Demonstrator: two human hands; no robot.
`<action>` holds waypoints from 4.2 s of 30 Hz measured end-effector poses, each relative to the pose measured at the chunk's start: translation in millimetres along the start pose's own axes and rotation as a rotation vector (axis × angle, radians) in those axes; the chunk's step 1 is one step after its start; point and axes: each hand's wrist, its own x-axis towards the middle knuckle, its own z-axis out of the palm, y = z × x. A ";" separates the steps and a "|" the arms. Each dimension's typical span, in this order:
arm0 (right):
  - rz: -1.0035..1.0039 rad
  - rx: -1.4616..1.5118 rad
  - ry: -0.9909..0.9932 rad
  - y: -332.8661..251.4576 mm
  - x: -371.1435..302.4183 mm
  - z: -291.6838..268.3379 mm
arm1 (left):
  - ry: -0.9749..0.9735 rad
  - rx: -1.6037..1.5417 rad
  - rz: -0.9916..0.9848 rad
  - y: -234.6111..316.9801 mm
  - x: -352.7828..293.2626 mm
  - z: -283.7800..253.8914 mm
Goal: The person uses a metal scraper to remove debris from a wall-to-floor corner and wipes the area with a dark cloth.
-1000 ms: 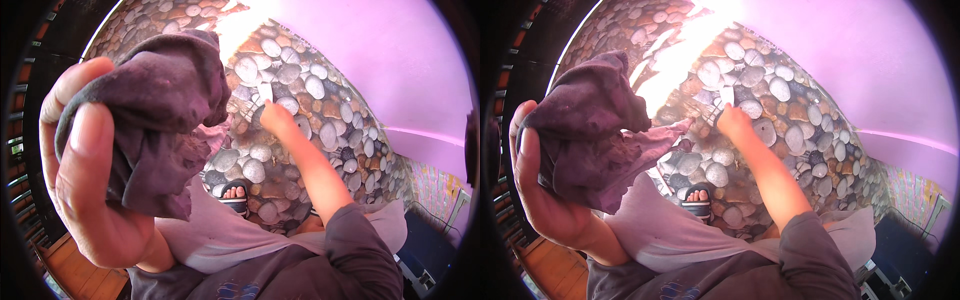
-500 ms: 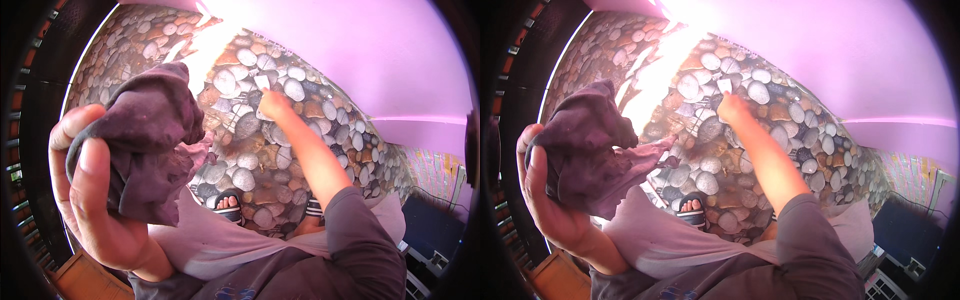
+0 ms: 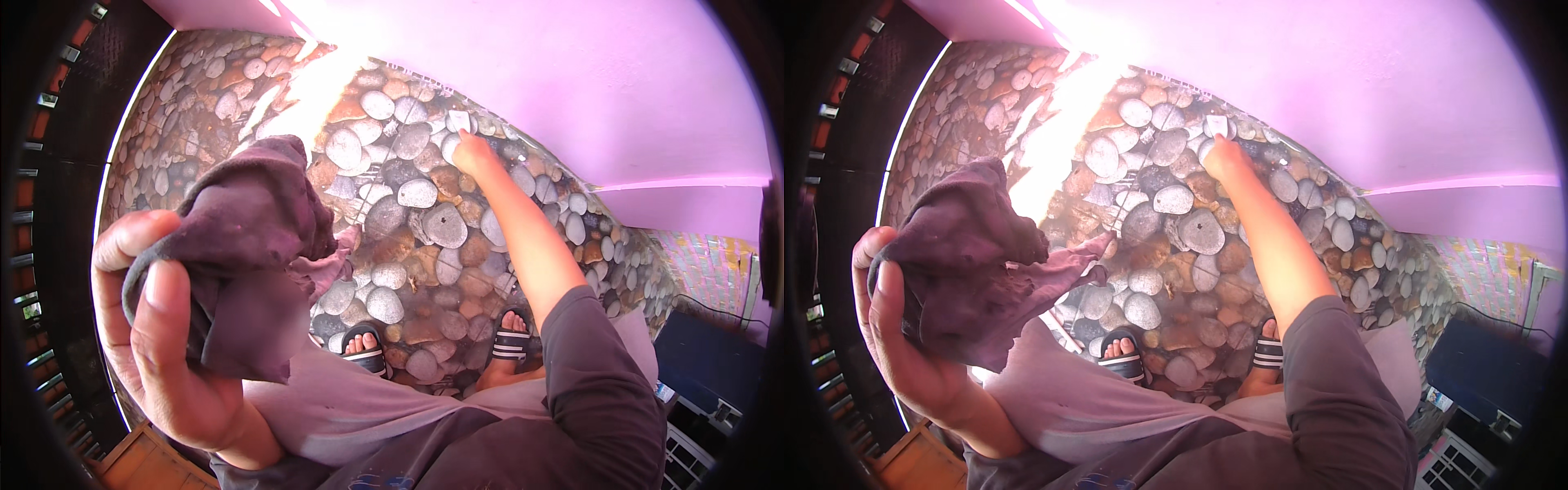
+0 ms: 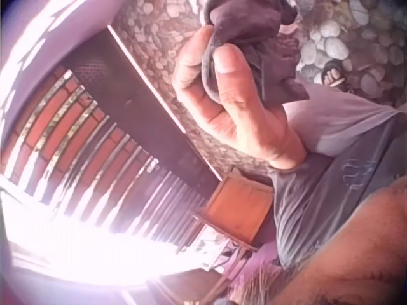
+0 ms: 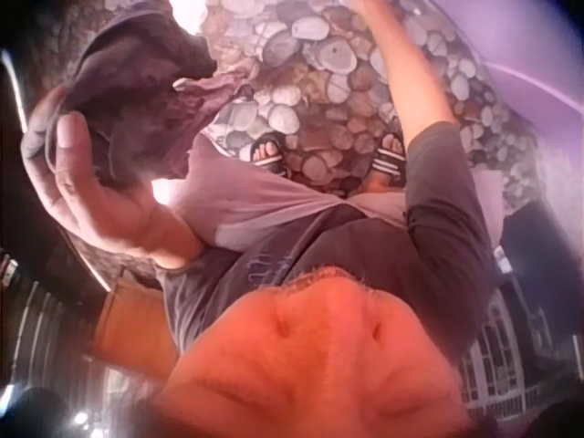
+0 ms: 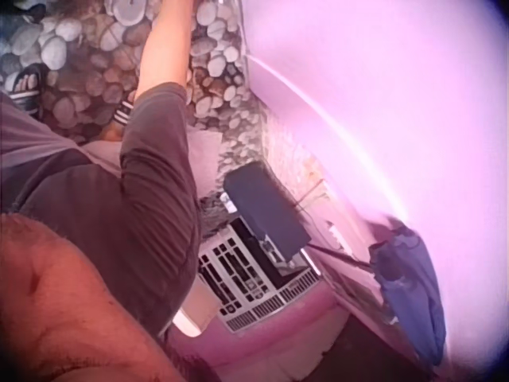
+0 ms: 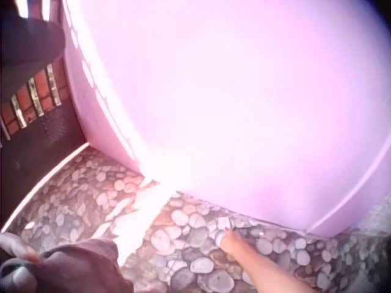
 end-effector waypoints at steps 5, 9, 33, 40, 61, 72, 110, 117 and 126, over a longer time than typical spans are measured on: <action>-0.054 0.014 -0.034 -17.1 7.6 -19.3 | 0.209 0.041 -0.082 4.2 8.5 31.4; -0.211 -0.166 -0.045 30.6 28.3 -37.3 | 0.285 -0.021 -0.134 4.4 15.4 43.0; -0.261 -0.091 -0.015 -45.6 53.2 -19.4 | 0.121 0.041 -0.172 -18.3 27.2 39.5; -0.192 -0.207 -0.045 -47.7 32.7 -25.5 | 0.197 0.004 -0.183 -11.2 28.3 38.2; -0.006 0.073 -0.110 -98.0 32.1 -15.1 | 0.138 0.050 -0.253 -7.2 28.3 47.9; -0.038 0.514 -0.345 -146.4 38.9 -36.0 | 0.234 -0.017 -0.282 5.0 28.8 44.5; 0.154 0.930 -0.176 -100.3 17.8 -26.1 | 0.173 -0.013 -0.199 -2.5 18.7 47.1; 0.116 0.897 -0.156 -96.7 0.3 -15.3 | 0.176 -0.024 -0.187 5.8 17.1 42.6; 0.208 0.949 -0.136 -85.1 3.1 -14.0 | 0.150 -0.043 -0.187 4.0 14.2 51.3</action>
